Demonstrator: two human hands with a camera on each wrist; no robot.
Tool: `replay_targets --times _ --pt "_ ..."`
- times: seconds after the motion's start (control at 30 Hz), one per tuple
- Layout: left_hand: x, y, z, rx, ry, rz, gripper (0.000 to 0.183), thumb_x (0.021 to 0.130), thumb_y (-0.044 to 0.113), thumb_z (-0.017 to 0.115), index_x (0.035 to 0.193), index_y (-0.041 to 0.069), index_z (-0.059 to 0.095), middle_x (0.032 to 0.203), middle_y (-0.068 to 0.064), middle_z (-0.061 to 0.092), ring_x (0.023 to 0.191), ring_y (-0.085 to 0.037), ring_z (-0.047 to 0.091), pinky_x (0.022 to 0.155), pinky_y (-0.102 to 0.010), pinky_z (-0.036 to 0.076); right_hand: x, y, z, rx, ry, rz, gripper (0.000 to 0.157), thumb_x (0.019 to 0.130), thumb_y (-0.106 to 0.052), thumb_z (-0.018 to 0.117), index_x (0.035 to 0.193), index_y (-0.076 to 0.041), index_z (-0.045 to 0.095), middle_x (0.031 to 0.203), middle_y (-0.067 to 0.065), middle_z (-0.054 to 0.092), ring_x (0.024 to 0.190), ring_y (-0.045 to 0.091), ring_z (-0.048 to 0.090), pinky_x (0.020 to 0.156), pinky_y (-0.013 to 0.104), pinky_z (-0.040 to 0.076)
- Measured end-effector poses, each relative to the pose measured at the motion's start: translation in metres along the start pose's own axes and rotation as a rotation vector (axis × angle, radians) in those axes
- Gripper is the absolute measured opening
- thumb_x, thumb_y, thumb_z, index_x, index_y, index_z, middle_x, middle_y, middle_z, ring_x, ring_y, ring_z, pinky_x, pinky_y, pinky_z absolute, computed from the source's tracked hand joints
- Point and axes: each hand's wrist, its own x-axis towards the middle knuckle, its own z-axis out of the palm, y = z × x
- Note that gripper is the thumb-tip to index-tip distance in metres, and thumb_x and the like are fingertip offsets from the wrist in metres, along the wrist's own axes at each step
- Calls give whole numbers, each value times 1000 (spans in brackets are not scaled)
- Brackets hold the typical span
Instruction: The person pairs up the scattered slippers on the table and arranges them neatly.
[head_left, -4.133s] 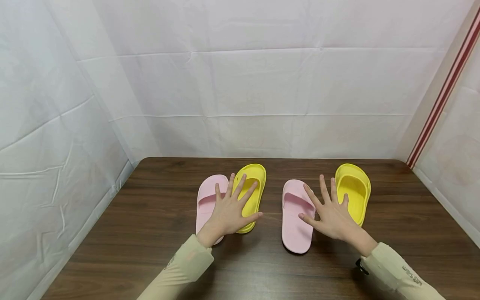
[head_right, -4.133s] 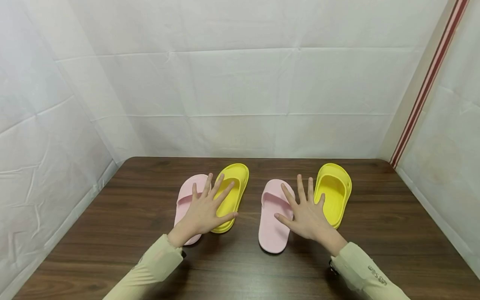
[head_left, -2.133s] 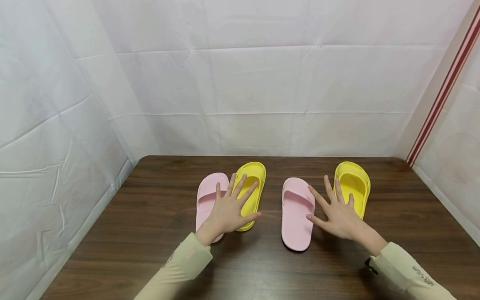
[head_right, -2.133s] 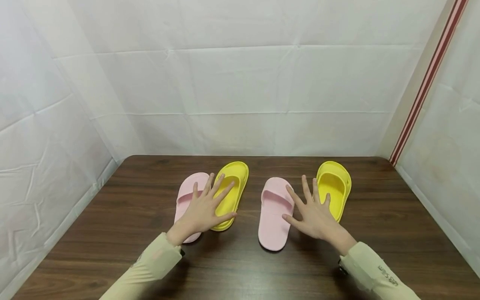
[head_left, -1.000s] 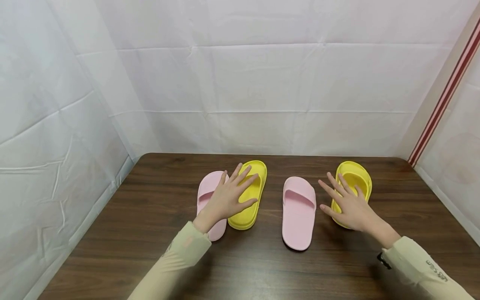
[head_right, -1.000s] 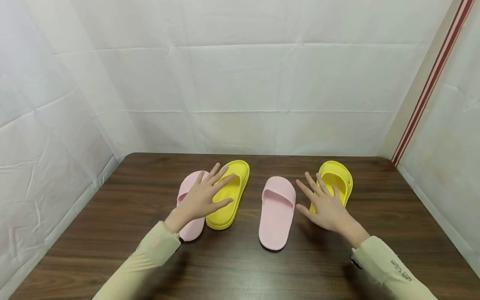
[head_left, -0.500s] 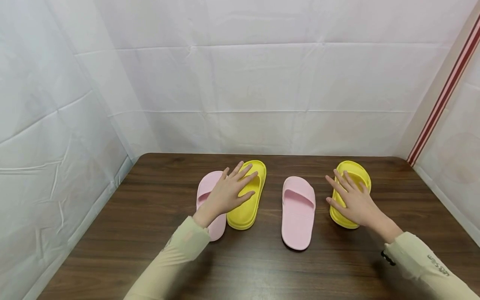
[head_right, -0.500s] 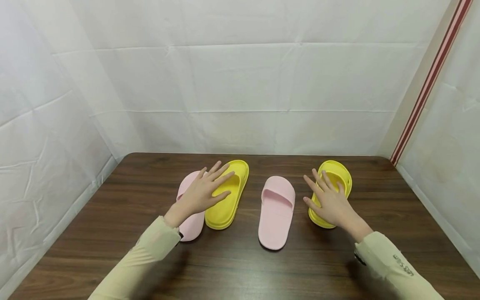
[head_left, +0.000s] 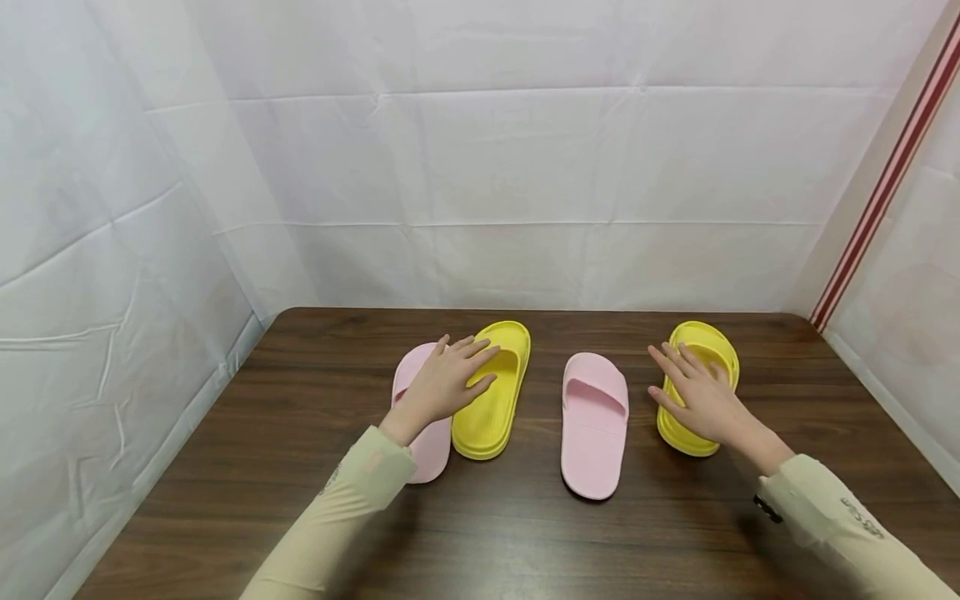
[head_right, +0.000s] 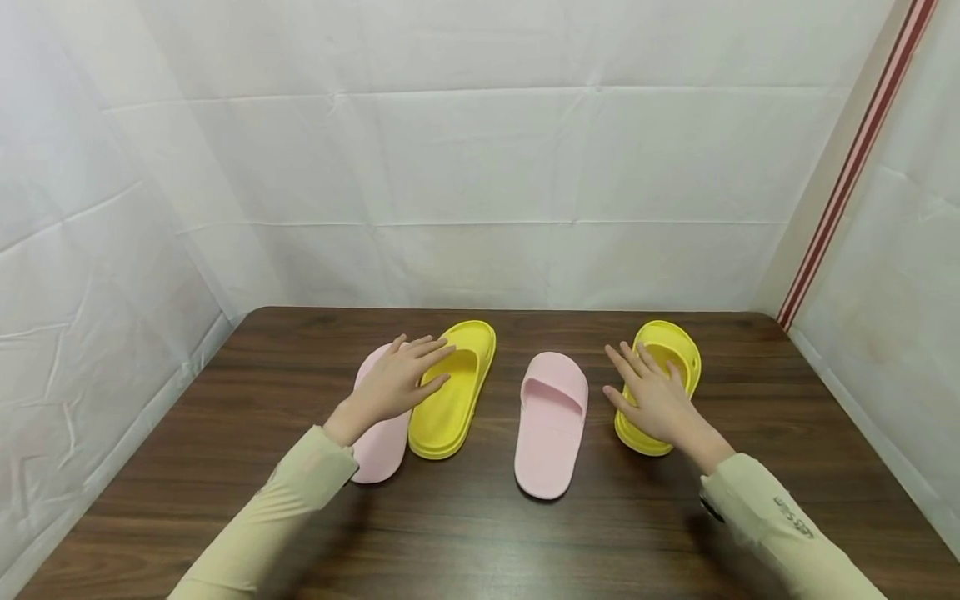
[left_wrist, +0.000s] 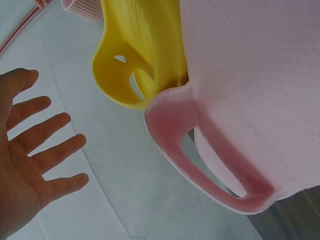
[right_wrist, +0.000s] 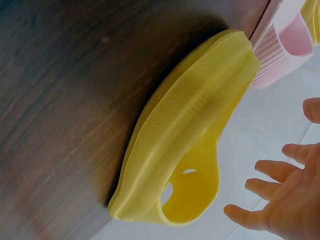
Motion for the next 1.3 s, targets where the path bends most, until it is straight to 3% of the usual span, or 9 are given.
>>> replay_targets --times 0.37,0.53,0.87,1.3 --pt "-9 -15 9 30 15 -39 32 85 25 58 115 12 59 111 -6 63 103 -23 59 94 -51 37 8 -10 7 27 -29 1 61 92 -42 39 142 -12 22 140 19 35 131 39 26 96 63 20" --pt "-13 -21 10 21 12 -59 27 84 21 59 109 10 62 107 -6 65 100 -23 59 93 -55 35 12 -14 7 53 -38 0 61 92 -42 39 142 -11 23 138 16 40 131 38 27 97 62 19" --pt "-23 -28 4 -31 -40 -134 27 85 20 57 109 9 62 110 -7 63 107 -24 56 97 -59 30 15 -21 11 82 -65 -1 59 91 -38 44 140 -11 26 138 19 37 130 40 28 96 65 18" --pt "-35 -43 11 25 -6 -160 29 86 25 55 111 11 62 110 -7 64 108 -26 56 93 -59 33 20 -29 19 54 -45 -55 56 90 -37 46 138 -11 33 140 19 35 129 37 32 94 64 23"
